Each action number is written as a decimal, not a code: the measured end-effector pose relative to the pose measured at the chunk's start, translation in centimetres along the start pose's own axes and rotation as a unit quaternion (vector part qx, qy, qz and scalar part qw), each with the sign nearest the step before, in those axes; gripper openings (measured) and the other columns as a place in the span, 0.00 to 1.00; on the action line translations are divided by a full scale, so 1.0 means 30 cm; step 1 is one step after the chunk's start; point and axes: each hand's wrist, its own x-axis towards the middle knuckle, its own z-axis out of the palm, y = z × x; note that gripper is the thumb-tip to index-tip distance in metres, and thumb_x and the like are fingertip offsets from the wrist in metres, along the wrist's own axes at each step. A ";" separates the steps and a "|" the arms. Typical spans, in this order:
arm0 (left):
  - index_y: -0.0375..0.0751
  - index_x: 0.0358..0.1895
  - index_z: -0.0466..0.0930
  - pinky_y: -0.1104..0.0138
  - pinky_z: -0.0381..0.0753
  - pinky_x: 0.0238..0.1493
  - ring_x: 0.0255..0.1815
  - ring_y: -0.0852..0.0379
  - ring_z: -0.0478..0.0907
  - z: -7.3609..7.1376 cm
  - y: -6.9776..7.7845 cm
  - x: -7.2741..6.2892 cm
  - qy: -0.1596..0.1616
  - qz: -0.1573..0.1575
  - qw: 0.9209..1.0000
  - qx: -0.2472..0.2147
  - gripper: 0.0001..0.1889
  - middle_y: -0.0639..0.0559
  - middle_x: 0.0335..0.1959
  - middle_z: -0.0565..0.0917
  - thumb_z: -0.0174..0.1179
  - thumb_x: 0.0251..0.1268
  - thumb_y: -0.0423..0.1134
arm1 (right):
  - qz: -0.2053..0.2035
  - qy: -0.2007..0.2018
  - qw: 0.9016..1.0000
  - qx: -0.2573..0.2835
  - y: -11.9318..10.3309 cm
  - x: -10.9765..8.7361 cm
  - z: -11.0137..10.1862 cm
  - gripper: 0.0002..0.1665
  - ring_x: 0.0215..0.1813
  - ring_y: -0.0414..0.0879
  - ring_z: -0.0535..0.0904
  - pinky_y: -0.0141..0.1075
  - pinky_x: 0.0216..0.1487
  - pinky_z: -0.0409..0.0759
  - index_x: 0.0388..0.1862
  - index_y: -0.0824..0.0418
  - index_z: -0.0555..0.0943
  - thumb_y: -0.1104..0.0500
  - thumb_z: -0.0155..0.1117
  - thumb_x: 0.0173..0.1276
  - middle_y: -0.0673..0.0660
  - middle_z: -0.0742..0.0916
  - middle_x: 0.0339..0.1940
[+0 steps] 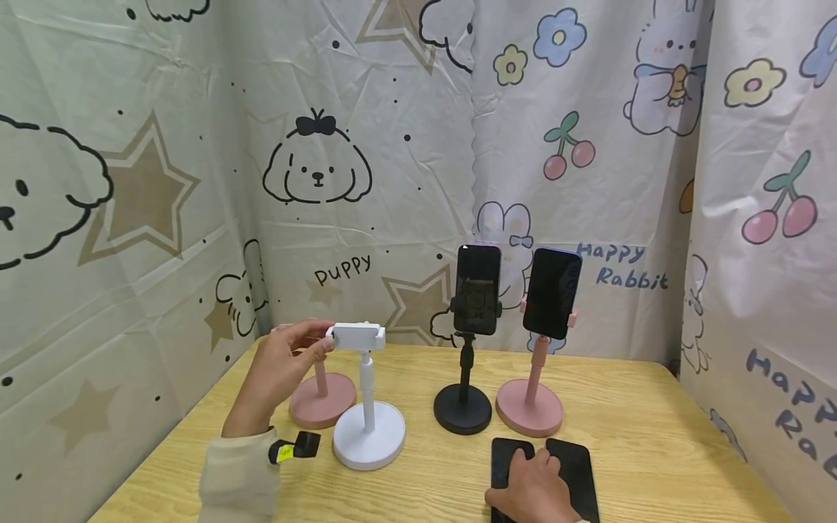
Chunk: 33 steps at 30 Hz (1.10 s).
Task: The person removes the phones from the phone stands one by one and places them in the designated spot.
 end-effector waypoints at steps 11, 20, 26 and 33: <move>0.47 0.54 0.82 0.55 0.78 0.50 0.48 0.53 0.77 0.001 0.000 0.005 -0.003 -0.003 1.000 -0.002 0.15 0.53 0.43 0.84 0.64 0.65 0.41 | 0.009 0.018 0.999 -0.029 0.001 -0.018 -0.020 0.47 0.44 0.61 0.65 0.52 0.35 0.78 0.41 0.76 0.76 0.34 0.74 0.45 0.70 0.70 0.41; 0.45 0.55 0.81 0.55 0.80 0.51 0.49 0.52 0.78 0.001 0.005 -0.001 -0.002 0.002 1.000 -0.001 0.16 0.51 0.44 0.84 0.64 0.65 0.40 | -0.004 0.015 0.999 -0.029 0.036 -0.021 -0.018 0.42 0.41 0.60 0.66 0.53 0.33 0.76 0.38 0.73 0.76 0.36 0.74 0.47 0.68 0.70 0.39; 0.45 0.58 0.79 0.58 0.81 0.50 0.49 0.52 0.78 -0.002 0.006 -0.007 0.004 0.013 1.000 0.002 0.19 0.50 0.44 0.84 0.64 0.64 0.40 | -0.015 0.006 0.999 -0.036 0.056 -0.020 -0.027 0.38 0.40 0.60 0.66 0.52 0.32 0.76 0.37 0.72 0.77 0.38 0.73 0.49 0.69 0.70 0.39; 0.46 0.59 0.78 0.59 0.80 0.51 0.49 0.51 0.79 -0.011 0.031 -0.012 0.021 0.039 0.999 0.000 0.20 0.47 0.47 0.83 0.64 0.64 0.43 | -0.017 0.001 0.999 -0.041 0.057 -0.012 -0.043 0.43 0.42 0.61 0.66 0.54 0.35 0.77 0.43 0.74 0.77 0.36 0.74 0.48 0.70 0.71 0.42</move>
